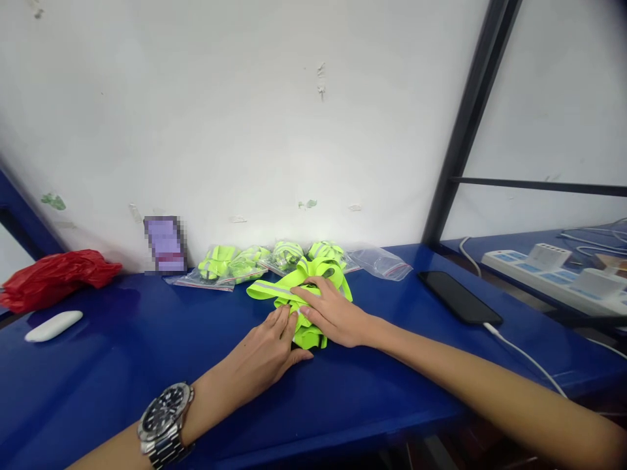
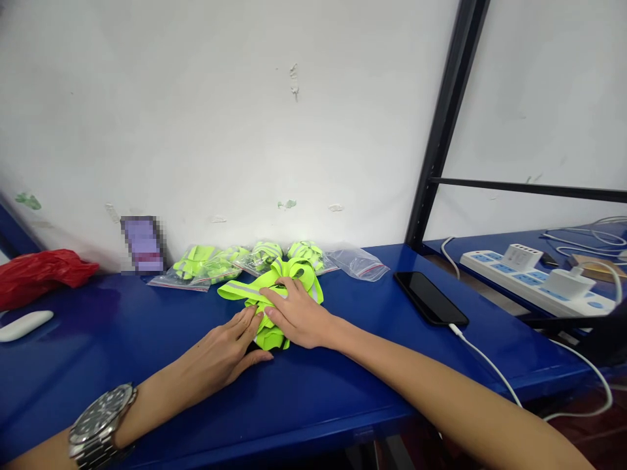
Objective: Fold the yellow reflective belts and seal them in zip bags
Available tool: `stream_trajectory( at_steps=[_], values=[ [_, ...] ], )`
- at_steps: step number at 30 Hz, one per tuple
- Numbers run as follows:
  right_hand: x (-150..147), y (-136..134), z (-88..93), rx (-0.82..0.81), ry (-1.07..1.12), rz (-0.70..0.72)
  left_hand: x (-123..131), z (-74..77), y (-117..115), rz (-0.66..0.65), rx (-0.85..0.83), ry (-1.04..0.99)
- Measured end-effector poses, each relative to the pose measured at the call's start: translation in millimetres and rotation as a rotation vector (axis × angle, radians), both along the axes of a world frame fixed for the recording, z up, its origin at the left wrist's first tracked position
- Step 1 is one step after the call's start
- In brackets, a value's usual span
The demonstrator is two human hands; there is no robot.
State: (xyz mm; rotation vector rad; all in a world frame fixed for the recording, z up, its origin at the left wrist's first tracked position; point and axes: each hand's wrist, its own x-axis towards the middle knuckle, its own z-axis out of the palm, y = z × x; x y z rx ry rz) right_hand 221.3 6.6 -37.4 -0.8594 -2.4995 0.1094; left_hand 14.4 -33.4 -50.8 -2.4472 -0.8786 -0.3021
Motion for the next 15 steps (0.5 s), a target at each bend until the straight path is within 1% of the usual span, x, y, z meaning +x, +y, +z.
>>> stream_trajectory(
  at_steps=[4, 7, 11, 15],
  values=[
    [7.3, -2.7, -5.7, -0.033, -0.049, 0.097, 5.8, 17.3, 1.1, 0.008, -0.057, 0.216],
    [8.8, -6.8, -9.4, -0.007, -0.097, 0.105, 3.5, 24.4, 2.6, 0.012, -0.098, 0.309],
    [4.1, -13.9, -7.2, 0.105, -0.136, 0.022, -1.4, 28.7, 4.2, 0.028, -0.202, 0.251],
    [-2.0, -23.2, -3.4, 0.325, -0.108, -0.112, 1.4, 32.0, 3.9, 0.063, -0.269, 0.256]
  ],
)
